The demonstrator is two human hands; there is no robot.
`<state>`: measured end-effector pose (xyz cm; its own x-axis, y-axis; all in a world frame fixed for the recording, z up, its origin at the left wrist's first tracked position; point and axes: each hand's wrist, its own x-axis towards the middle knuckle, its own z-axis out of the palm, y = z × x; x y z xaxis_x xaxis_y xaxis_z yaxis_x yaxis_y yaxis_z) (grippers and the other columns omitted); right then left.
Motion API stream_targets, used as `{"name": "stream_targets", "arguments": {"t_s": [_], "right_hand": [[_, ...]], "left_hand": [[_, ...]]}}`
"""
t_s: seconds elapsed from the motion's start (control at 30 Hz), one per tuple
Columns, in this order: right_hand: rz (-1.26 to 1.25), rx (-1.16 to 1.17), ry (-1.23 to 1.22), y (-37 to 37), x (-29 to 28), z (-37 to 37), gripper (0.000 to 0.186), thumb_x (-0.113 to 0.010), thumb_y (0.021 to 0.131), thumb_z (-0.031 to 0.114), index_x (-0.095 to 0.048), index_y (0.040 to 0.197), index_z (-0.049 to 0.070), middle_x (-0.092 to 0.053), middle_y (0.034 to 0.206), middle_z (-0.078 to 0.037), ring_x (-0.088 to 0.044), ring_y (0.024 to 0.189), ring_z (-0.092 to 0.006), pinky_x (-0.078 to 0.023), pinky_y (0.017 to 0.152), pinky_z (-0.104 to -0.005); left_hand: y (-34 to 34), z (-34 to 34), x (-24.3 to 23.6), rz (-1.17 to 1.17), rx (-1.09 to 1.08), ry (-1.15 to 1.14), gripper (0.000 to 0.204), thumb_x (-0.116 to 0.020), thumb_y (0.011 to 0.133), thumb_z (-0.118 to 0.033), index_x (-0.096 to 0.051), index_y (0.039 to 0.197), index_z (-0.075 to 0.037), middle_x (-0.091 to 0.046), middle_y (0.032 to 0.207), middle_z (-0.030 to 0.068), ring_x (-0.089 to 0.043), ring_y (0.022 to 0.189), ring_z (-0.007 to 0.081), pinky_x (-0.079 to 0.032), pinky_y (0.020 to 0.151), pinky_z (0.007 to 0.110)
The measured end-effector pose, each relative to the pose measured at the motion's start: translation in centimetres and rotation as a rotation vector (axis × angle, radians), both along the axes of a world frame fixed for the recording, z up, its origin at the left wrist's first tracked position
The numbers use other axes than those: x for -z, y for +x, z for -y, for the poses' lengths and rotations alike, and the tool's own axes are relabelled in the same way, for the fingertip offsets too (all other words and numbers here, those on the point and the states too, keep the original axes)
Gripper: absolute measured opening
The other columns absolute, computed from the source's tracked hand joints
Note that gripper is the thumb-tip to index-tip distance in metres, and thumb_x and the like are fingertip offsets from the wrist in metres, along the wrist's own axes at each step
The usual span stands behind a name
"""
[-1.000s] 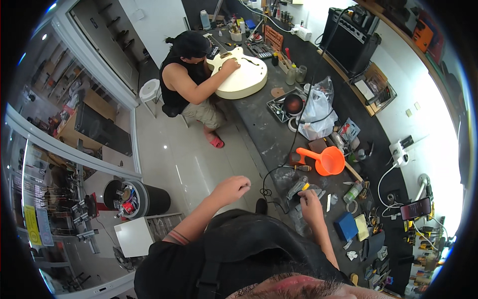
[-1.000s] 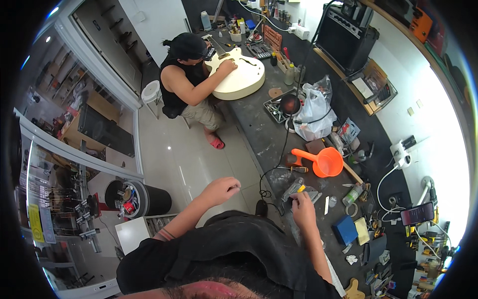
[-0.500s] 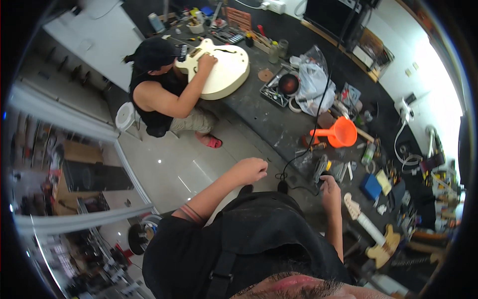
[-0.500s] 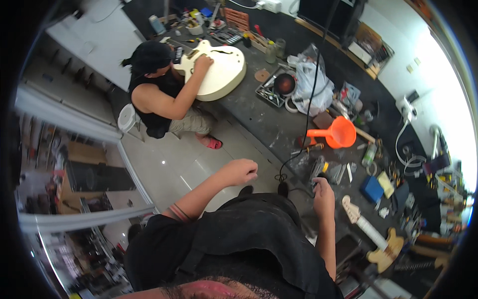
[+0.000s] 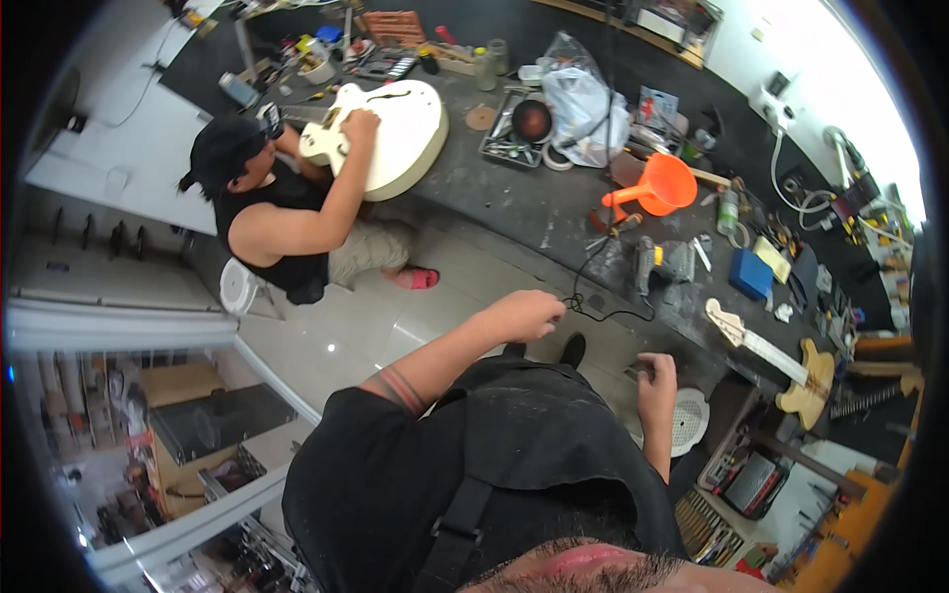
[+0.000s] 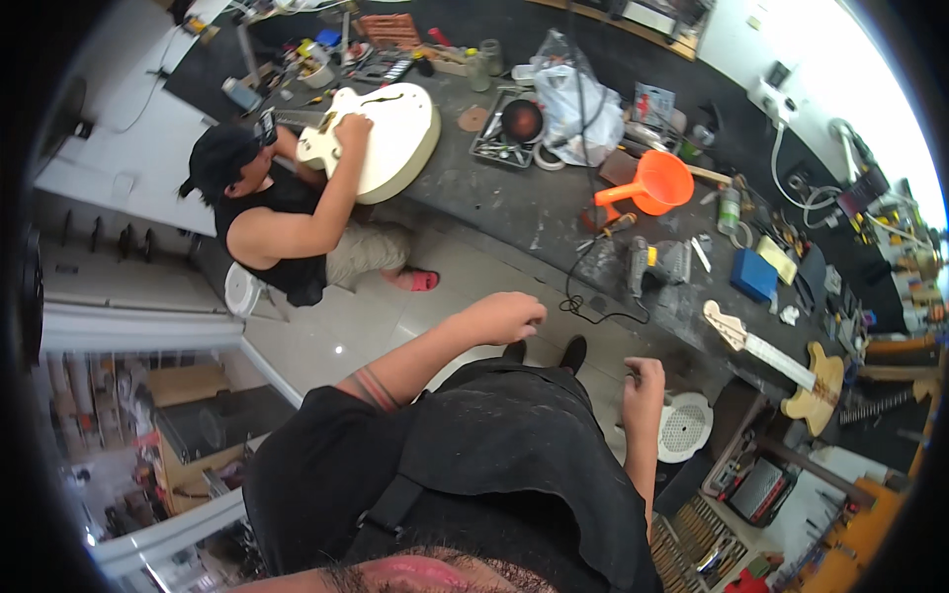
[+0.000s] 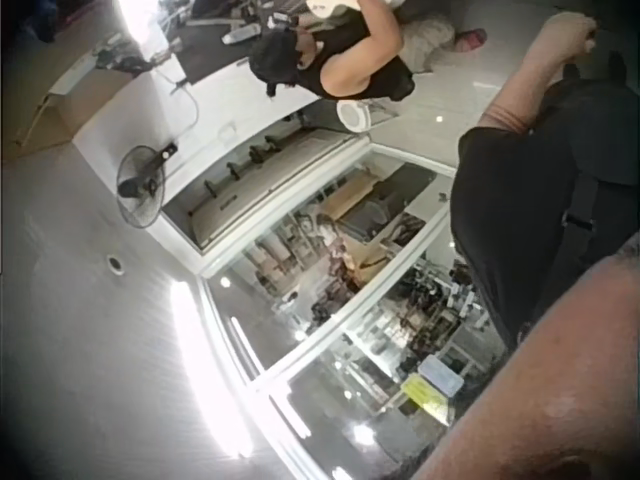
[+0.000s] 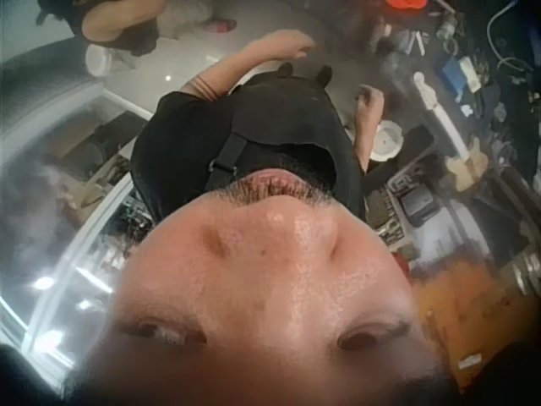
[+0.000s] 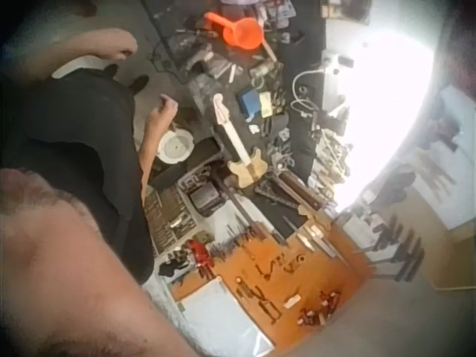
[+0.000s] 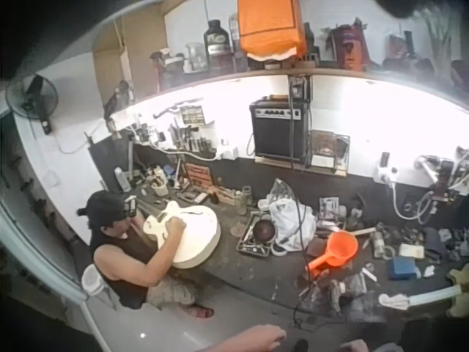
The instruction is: The person sands the headstock of a guitar neck with a power sander, wipes it with a cloth, applies adhesive from a bottle, and smooths the wood surface by hand.
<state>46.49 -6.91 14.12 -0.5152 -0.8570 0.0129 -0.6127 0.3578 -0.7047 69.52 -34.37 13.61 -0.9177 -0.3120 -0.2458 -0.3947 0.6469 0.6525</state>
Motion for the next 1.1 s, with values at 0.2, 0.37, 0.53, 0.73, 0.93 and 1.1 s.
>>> {"name": "stream_targets", "arguments": {"t_s": [0.2, 0.37, 0.53, 0.73, 0.93, 1.1], "right_hand": [[0.217, 0.19, 0.058, 0.6, 0.0, -0.8, 0.016, -0.071, 0.098, -0.002, -0.071, 0.114, -0.001, -0.067, 0.11, -0.011, -0.069, 0.099, -0.0237, -0.055, 0.087, -0.0353], [0.187, 0.114, 0.066, -0.4, 0.0, 0.7, 0.014, -0.072, 0.099, 0.001, -0.072, 0.113, -0.001, -0.07, 0.106, -0.012, -0.069, 0.098, -0.0242, -0.056, 0.086, -0.0368], [0.159, 0.043, 0.052, -1.1, -0.7, 2.7, 0.014, -0.071, 0.099, 0.001, -0.073, 0.113, -0.001, -0.071, 0.102, -0.013, -0.07, 0.095, -0.0247, -0.056, 0.086, -0.0371], [0.159, -0.039, 0.06, -1.3, -0.9, 4.5, 0.016, -0.069, 0.103, 0.006, -0.073, 0.118, -0.001, -0.075, 0.101, -0.014, -0.071, 0.09, -0.026, -0.056, 0.083, -0.038], [0.126, -0.051, 0.228, -0.8, -2.8, 6.3, 0.018, -0.063, 0.109, 0.012, -0.073, 0.119, 0.002, -0.076, 0.094, -0.013, -0.069, 0.081, -0.0266, -0.055, 0.077, -0.0369], [0.271, 0.004, 0.207, -0.8, -2.1, 6.2, 0.018, -0.059, 0.109, 0.008, -0.073, 0.119, 0.003, -0.072, 0.096, -0.013, -0.069, 0.084, -0.0284, -0.055, 0.077, -0.0381]], "left_hand": [[-1.1, -0.9, -1.4, 0.072, 0.083, 0.032, 0.021, -0.073, 0.098, -0.017, -0.074, 0.115, -0.005, -0.076, 0.116, 0.0133, -0.07, 0.118, 0.0356, -0.056, 0.1, 0.049], [-0.4, -0.9, -1.3, 0.058, 0.038, -0.002, 0.022, -0.074, 0.098, -0.018, -0.074, 0.116, -0.006, -0.075, 0.117, 0.0135, -0.071, 0.117, 0.0358, -0.056, 0.1, 0.05], [0.7, -1.2, -1.4, 0.06, -0.031, -0.003, 0.023, -0.074, 0.098, -0.019, -0.074, 0.116, -0.006, -0.075, 0.117, 0.0136, -0.07, 0.119, 0.0357, -0.055, 0.102, 0.049], [2.0, -1.7, -1.0, 0.088, -0.092, 0.019, 0.024, -0.073, 0.098, -0.019, -0.074, 0.117, -0.006, -0.074, 0.118, 0.014, -0.069, 0.12, 0.0357, -0.055, 0.103, 0.05], [3.1, -1.7, -0.5, 0.101, -0.122, 0.01, 0.025, -0.073, 0.098, -0.02, -0.074, 0.118, -0.006, -0.074, 0.117, 0.0139, -0.069, 0.12, 0.0358, -0.055, 0.103, 0.05], [3.0, -1.3, -0.7, 0.101, -0.113, 0.001, 0.025, -0.074, 0.098, -0.021, -0.074, 0.119, -0.007, -0.075, 0.118, 0.0136, -0.069, 0.12, 0.0358, -0.055, 0.104, 0.05]]}}
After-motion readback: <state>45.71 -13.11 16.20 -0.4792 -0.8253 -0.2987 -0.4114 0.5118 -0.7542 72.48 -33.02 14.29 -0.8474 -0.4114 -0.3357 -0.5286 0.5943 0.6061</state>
